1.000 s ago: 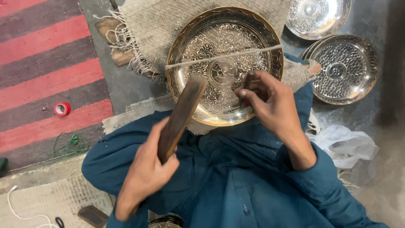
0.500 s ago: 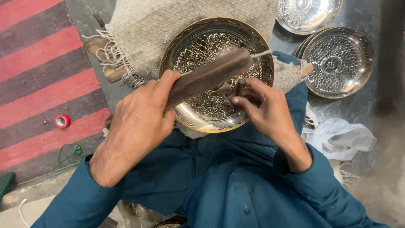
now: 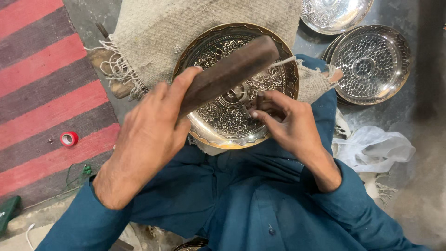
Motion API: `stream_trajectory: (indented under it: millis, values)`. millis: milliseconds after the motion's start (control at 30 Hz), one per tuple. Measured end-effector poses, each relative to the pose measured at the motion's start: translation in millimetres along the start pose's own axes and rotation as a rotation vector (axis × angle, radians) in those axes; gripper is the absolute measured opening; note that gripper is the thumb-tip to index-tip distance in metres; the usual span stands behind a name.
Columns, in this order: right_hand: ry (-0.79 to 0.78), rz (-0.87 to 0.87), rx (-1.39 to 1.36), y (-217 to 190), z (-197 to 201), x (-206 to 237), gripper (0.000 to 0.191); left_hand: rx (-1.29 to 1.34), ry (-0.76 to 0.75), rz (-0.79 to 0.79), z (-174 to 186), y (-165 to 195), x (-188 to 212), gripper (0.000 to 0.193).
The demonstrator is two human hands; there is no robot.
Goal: The person sits on the floor with a brass plate resting on their lap and uses a wooden mallet to strike a small punch, embossing decorative patterns into the plate. They reposition the punch and rotate the plate as they work across its surface.
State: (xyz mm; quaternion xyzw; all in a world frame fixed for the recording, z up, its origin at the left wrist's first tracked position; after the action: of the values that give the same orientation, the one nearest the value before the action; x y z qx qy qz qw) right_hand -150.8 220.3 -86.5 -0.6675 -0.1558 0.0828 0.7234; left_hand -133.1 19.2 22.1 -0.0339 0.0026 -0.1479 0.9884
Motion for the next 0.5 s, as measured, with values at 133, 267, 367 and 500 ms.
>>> stream_trajectory:
  millis: [133, 267, 367, 500]
  values:
    - [0.028, 0.006, 0.012, -2, 3, -1, 0.031, -0.208, -0.059, 0.011, -2, 0, 4, 0.074]
    - [0.032, 0.062, 0.014, -6, 3, 0, 0.03, 0.249, -0.121, 0.101, -5, -13, 7, 0.076]
    - [0.052, 0.055, 0.045, -4, 4, 1, 0.031, 0.295, -0.148, 0.104, -9, -12, 7, 0.077]
    - [0.065, 0.053, 0.043, -2, 4, 2, 0.031, 0.19, -0.108, 0.065, -7, -8, 4, 0.079]
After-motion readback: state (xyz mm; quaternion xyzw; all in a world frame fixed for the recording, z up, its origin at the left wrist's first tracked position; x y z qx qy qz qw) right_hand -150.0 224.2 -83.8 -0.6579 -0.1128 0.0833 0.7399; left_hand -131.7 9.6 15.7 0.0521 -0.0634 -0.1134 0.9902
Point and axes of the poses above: each hand's wrist, its own x-axis away from the middle knuckle, its own z-axis out of the back of the hand, y = z × x, the point moved 10 cm from there along -x, towards the middle knuckle, and after that the axes turned 15 degrees about -x, right-handed, at the moved point
